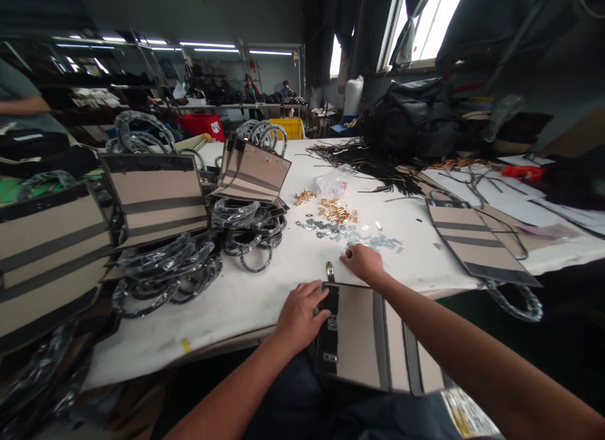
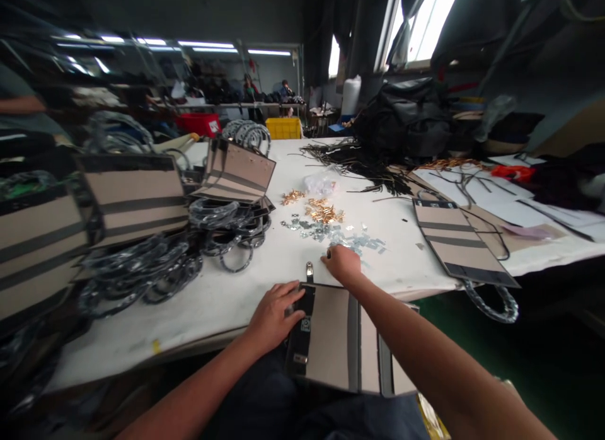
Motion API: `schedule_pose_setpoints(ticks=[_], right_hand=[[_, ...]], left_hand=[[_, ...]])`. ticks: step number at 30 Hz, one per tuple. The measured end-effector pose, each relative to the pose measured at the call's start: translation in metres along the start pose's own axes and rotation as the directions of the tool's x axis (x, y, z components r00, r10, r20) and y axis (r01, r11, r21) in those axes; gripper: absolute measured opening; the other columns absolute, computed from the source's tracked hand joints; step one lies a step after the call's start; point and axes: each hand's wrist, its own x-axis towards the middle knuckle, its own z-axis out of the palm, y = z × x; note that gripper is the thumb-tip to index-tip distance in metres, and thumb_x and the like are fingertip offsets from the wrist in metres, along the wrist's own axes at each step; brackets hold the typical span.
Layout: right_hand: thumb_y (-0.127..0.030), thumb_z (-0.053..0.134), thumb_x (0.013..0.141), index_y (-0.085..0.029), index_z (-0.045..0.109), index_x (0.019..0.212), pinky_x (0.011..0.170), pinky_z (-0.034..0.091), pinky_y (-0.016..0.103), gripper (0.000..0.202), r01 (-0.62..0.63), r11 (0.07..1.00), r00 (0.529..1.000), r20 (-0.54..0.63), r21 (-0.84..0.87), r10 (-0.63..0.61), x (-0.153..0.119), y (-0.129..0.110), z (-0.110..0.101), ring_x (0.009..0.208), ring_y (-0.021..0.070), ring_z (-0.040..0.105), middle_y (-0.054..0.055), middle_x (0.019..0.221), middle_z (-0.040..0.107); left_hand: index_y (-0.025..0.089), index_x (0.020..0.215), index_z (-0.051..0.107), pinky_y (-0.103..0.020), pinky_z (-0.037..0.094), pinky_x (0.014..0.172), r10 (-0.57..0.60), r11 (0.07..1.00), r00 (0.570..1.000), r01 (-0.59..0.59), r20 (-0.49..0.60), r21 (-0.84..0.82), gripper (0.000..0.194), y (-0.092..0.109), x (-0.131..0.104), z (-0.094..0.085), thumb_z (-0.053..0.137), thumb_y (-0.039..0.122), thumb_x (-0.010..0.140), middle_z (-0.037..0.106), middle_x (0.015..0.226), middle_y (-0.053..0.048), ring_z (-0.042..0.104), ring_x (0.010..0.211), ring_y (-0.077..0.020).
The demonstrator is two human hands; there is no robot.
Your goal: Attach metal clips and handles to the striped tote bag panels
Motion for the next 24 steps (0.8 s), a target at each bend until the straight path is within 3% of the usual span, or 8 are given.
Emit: schedule_pose_setpoints(ticks=[6,13,19,24], right_hand=[[-0.036,0.068,0.086,-0.028,0.082,0.097,0.072,0.045,0.029,0.019,-0.058,0.998,0.997,0.044,0.005,0.058,0.013,0.002,0.011,0.093,0.0243,0.07,0.005,0.102,0.079],[-0.029,0.073,0.08,-0.028,0.084,0.095,0.075,0.048,0.029,0.018,-0.101,0.994,0.99,0.101,0.043,0.096,0.024,0.001,0.009,0.094,0.0248,0.071,0.006,0.106,0.079],[-0.02,0.078,0.072,-0.021,0.084,0.095,0.069,0.048,0.028,0.024,-0.126,0.987,0.981,0.159,0.103,0.109,0.029,-0.001,0.003,0.082,0.0236,0.071,0.009,0.086,0.079],[-0.017,0.075,0.071,-0.019,0.083,0.09,0.066,0.048,0.027,0.02,-0.108,0.977,0.977,0.202,0.183,0.07,0.025,-0.003,-0.001,0.072,0.0215,0.07,0.005,0.071,0.076]], left_hand=[[0.024,0.126,0.074,-0.047,0.05,0.106,-0.022,0.999,1.0,0.022,-0.011,-0.048,0.047,0.0,0.002,0.001,0.081,0.019,0.08,0.07,0.129,-0.008,0.06,0.119,-0.0277],[0.024,0.124,0.075,-0.043,0.05,0.104,-0.073,0.994,0.997,0.073,-0.004,-0.081,0.049,0.002,0.002,0.0,0.084,0.019,0.076,0.071,0.121,-0.006,0.06,0.114,-0.0261],[0.025,0.12,0.077,-0.041,0.05,0.103,-0.136,0.986,0.991,0.134,-0.015,-0.102,0.05,0.007,0.003,-0.001,0.084,0.018,0.072,0.073,0.117,-0.004,0.061,0.112,-0.0254],[0.026,0.123,0.076,-0.04,0.05,0.102,-0.119,0.99,0.993,0.12,0.014,-0.071,0.052,0.008,0.004,-0.002,0.084,0.021,0.072,0.074,0.119,-0.004,0.06,0.113,-0.0262]])
